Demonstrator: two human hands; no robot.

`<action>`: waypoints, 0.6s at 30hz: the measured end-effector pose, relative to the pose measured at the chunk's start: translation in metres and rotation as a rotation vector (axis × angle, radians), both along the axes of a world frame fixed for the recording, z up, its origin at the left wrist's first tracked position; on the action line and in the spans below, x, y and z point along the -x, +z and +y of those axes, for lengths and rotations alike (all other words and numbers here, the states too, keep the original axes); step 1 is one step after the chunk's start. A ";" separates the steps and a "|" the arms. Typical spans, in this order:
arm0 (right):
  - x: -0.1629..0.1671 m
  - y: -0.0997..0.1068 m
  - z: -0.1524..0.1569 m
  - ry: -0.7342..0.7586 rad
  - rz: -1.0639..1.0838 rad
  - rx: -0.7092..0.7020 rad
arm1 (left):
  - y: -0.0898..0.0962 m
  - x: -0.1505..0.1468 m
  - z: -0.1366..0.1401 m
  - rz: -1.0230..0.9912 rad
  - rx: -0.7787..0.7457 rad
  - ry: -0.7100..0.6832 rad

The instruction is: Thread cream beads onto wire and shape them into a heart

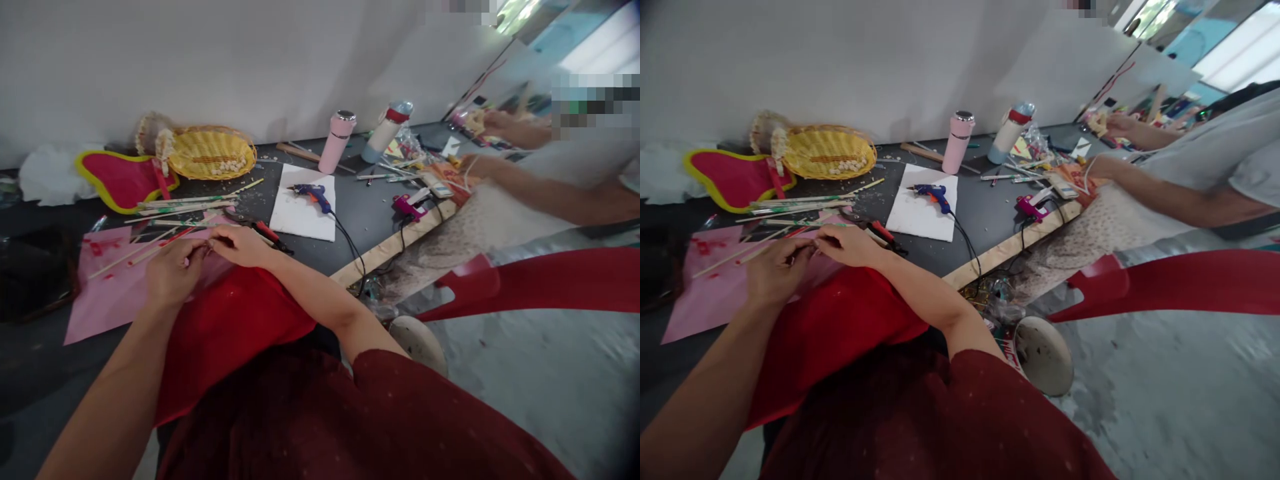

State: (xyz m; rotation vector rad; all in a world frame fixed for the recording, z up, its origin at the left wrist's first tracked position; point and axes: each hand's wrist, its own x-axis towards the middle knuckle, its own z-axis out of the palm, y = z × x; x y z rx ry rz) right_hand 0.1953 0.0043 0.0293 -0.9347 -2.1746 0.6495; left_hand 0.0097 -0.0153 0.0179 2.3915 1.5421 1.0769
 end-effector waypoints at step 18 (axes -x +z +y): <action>0.001 -0.003 0.001 -0.037 -0.003 0.010 | -0.006 -0.001 0.003 0.016 -0.019 0.065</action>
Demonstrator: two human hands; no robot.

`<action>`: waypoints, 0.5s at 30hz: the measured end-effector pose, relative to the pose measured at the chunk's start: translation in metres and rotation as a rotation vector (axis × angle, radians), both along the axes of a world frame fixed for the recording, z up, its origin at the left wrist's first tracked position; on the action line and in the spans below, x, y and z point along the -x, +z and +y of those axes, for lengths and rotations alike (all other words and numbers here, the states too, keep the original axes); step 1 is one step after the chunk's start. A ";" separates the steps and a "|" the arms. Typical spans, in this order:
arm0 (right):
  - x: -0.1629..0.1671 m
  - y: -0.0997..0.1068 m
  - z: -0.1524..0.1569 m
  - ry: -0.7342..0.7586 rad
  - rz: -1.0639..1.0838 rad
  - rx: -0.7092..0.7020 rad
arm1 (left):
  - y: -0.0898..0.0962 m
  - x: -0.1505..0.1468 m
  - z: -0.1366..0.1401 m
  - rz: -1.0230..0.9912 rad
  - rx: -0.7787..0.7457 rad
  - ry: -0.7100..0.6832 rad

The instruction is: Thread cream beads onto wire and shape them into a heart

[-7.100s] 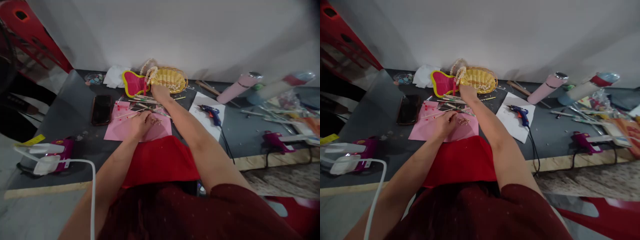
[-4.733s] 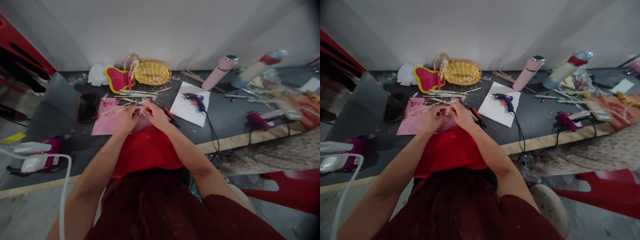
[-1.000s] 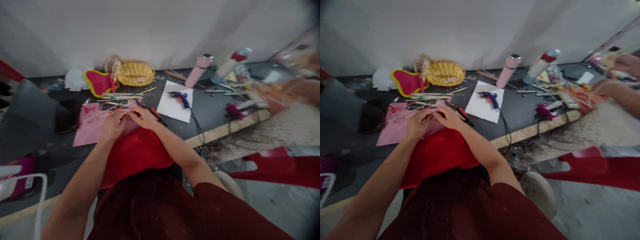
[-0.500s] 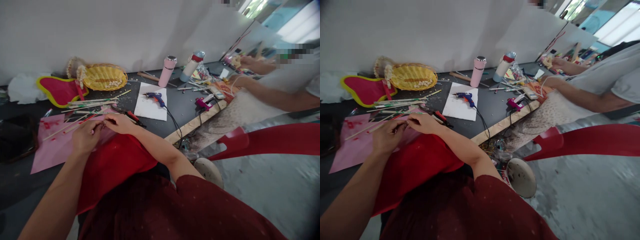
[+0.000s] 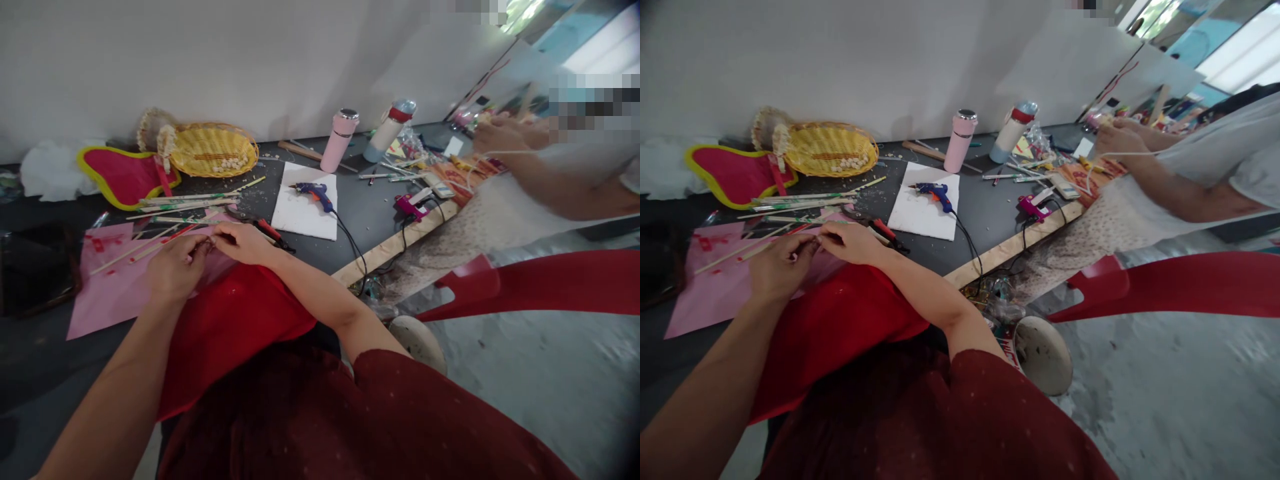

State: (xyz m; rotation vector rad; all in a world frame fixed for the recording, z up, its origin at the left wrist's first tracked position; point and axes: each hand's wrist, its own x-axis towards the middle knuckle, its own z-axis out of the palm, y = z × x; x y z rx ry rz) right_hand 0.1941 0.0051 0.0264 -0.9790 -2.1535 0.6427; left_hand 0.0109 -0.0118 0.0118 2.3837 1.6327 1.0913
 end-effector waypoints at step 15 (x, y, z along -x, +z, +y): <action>0.003 -0.007 0.002 0.043 0.212 0.092 | 0.012 -0.002 -0.010 -0.173 0.095 -0.046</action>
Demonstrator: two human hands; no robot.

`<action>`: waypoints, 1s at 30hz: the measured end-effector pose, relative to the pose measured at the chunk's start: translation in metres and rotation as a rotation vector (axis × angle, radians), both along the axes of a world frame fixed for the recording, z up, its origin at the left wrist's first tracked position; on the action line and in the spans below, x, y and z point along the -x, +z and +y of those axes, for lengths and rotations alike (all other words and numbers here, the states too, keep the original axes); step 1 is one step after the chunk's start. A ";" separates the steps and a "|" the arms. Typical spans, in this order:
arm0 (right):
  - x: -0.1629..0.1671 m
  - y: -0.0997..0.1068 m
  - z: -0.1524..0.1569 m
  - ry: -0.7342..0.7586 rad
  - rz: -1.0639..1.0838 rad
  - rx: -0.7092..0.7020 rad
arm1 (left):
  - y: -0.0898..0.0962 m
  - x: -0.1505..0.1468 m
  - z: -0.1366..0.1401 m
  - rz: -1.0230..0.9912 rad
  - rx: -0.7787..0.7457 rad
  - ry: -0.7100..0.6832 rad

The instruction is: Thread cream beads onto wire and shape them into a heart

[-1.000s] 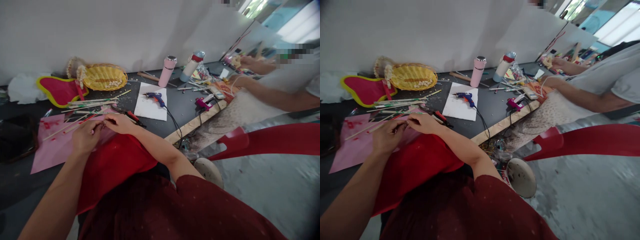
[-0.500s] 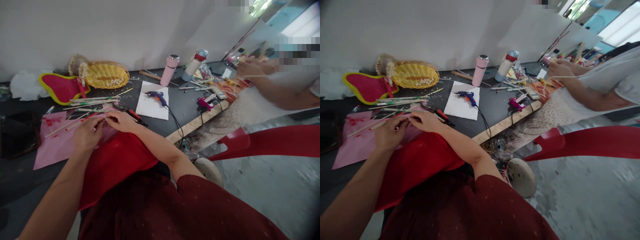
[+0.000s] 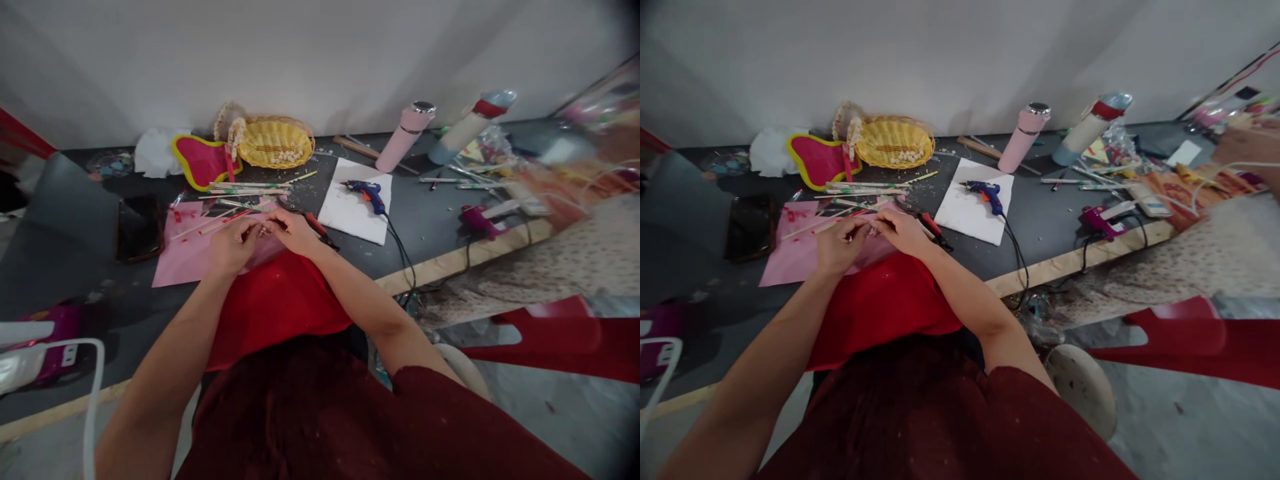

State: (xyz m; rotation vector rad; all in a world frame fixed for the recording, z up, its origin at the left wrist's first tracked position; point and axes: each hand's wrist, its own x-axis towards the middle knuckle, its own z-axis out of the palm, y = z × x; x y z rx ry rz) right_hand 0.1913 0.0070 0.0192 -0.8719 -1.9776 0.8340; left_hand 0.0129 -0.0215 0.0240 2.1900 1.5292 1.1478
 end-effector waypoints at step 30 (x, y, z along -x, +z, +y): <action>0.001 -0.002 -0.001 0.024 0.015 0.039 | 0.000 0.001 -0.001 -0.166 0.051 -0.056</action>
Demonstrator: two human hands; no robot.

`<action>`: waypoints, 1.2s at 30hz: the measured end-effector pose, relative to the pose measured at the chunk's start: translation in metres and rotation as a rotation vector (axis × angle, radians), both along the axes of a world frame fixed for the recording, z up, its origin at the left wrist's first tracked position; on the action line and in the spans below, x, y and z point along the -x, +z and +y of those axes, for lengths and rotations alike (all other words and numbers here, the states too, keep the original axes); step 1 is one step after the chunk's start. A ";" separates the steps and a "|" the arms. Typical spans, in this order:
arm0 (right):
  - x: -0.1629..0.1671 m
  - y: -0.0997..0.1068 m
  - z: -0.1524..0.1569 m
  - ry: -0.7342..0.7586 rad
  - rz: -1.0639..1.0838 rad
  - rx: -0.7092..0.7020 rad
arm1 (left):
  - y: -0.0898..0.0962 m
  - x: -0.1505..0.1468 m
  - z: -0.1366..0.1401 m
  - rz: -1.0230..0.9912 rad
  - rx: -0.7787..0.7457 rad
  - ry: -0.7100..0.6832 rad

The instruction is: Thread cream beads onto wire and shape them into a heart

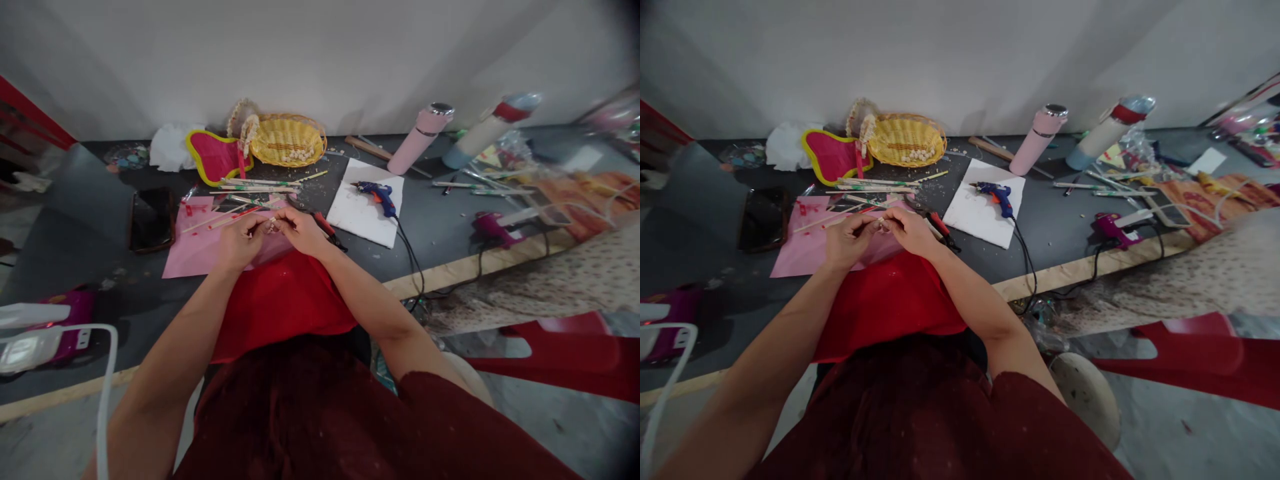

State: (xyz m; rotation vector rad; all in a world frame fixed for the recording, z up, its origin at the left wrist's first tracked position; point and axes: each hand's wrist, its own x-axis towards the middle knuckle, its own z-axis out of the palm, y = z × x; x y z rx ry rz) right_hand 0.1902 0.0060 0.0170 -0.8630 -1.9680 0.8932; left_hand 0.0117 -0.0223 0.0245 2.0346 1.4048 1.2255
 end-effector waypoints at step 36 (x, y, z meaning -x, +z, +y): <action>0.001 0.003 -0.002 -0.010 0.006 0.006 | 0.003 -0.002 -0.003 0.037 -0.005 0.030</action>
